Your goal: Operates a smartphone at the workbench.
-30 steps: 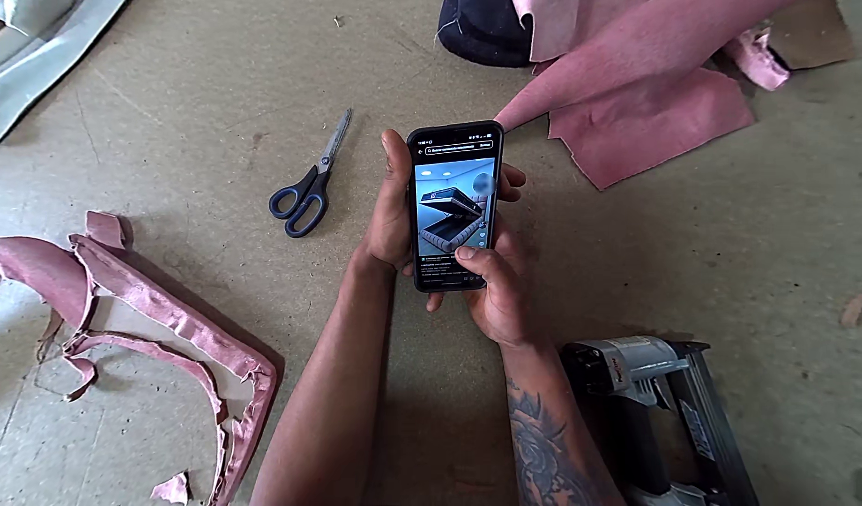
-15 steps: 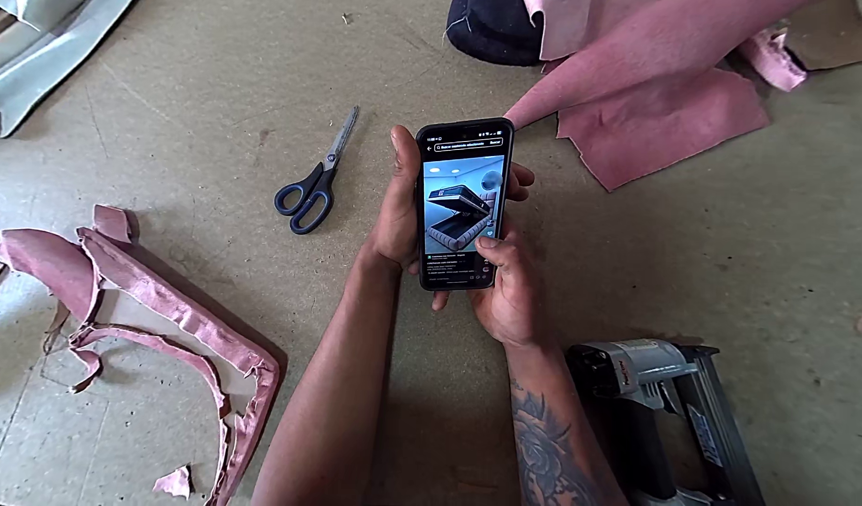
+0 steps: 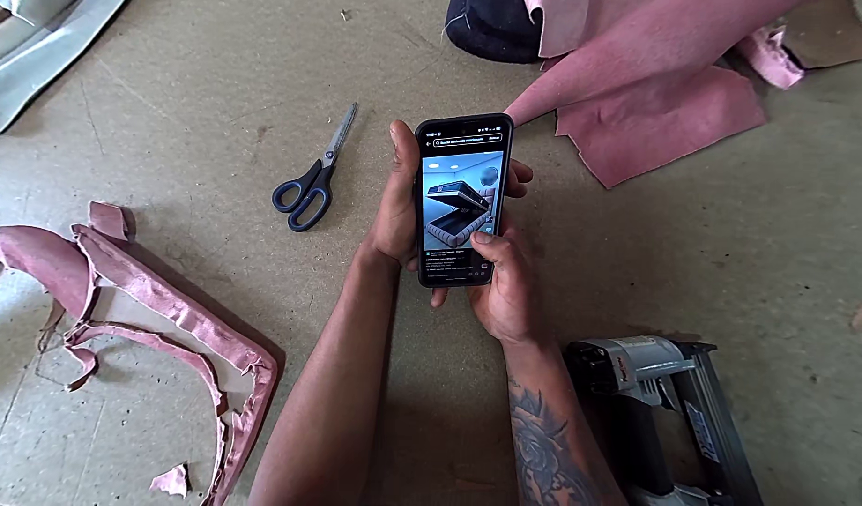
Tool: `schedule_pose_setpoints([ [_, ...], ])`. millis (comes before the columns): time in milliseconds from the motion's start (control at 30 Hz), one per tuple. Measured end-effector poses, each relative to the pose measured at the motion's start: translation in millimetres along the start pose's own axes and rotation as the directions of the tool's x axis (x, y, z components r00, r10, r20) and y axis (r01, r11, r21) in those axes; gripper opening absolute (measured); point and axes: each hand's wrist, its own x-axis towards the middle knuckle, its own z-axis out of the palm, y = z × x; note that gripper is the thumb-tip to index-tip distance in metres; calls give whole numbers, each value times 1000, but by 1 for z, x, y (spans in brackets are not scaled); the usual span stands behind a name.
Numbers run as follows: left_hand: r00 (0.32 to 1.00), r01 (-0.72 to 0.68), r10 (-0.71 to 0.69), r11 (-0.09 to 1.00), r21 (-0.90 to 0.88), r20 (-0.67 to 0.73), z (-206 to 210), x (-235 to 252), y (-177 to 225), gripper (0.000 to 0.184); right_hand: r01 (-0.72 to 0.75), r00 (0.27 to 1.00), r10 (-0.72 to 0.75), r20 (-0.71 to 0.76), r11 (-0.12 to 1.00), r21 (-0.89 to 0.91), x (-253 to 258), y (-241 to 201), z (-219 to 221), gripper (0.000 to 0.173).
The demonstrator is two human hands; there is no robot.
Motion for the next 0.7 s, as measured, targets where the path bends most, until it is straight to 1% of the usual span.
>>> schedule_pose_setpoints([
  [200, 1000, 5, -5, 1000, -6, -6, 1, -1, 0, 84, 2, 1000, -2, 0, 1000, 1, 0, -1, 0, 39],
  [333, 1000, 14, -14, 1000, -1, 1, 1, 0, 0, 87, 1, 1000, -1, -22, 1000, -12, 0, -1, 2, 38],
  [567, 1000, 12, -12, 1000, -3, -13, 2, 0, 0, 86, 3, 1000, -3, -26, 1000, -23, 0, -3, 4, 37],
  [700, 1000, 18, -18, 1000, 3, 2, 1, 0, 1, 88, 3, 1000, -4, -29, 1000, -22, 0, -2, 4, 37],
])
